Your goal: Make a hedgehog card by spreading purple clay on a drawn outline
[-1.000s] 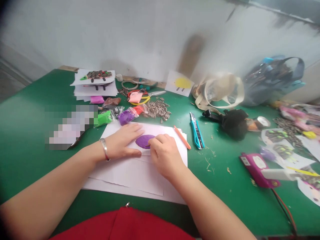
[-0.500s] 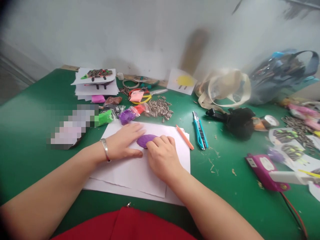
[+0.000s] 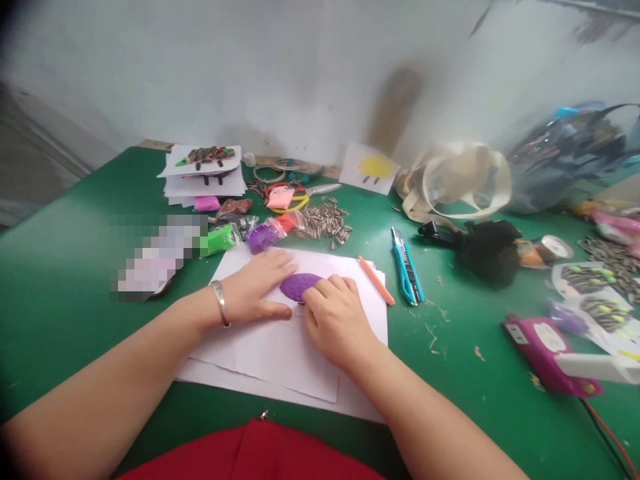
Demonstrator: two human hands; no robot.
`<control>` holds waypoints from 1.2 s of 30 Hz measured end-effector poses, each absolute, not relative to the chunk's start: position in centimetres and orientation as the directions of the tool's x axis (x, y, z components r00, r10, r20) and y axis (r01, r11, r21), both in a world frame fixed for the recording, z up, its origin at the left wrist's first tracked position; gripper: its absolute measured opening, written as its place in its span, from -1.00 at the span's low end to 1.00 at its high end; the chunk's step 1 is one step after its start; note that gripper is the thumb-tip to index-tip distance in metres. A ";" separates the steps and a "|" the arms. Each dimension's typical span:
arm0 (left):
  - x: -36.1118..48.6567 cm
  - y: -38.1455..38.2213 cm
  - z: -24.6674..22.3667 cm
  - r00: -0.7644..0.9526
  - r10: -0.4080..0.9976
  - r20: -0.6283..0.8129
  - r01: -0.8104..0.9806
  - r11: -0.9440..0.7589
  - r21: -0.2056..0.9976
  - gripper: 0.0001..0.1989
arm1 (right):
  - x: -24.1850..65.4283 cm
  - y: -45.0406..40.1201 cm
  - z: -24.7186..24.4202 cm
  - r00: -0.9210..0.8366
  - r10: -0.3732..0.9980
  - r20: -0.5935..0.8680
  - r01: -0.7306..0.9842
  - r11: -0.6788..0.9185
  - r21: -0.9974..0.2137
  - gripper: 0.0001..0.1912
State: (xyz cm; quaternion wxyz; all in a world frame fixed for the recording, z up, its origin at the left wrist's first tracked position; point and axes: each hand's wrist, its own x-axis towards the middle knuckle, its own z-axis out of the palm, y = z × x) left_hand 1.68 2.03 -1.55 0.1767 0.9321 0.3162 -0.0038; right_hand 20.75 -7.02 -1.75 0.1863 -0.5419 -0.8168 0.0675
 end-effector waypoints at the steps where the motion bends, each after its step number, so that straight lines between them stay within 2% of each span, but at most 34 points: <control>1: 1.7 2.0 -1.5 0.798 0.590 -0.123 0.594 -0.734 0.328 -0.16 | 20.8 -7.1 -1.7 -0.363 0.905 0.222 0.852 0.419 -0.313 -0.84; 11: 1.8 2.1 -1.3 0.797 0.589 -0.135 0.597 -0.733 0.326 -0.19 | 22.0 -6.6 -1.3 -0.375 0.912 0.167 0.858 0.409 -0.310 -0.80; 17: 1.8 2.1 -1.3 0.798 0.589 -0.129 0.596 -0.736 0.322 -0.21 | 22.8 -6.4 -0.1 -0.343 0.934 0.096 0.910 0.356 -0.213 -0.79; 21: 1.8 2.1 -1.5 0.794 0.595 -0.124 0.598 -0.729 0.333 -0.20 | 23.2 -6.3 0.2 -0.376 0.925 0.045 0.896 0.376 -0.236 -0.79; 27: 1.7 2.2 -1.5 0.790 0.595 -0.148 0.606 -0.723 0.332 -0.19 | 24.4 -6.2 0.0 -0.378 0.922 0.088 0.901 0.388 -0.196 -0.75; 36: 1.8 2.2 -1.3 0.787 0.595 -0.165 0.612 -0.720 0.325 -0.18 | 25.6 -5.7 -0.1 -0.458 0.887 0.062 0.849 0.457 -0.264 -0.75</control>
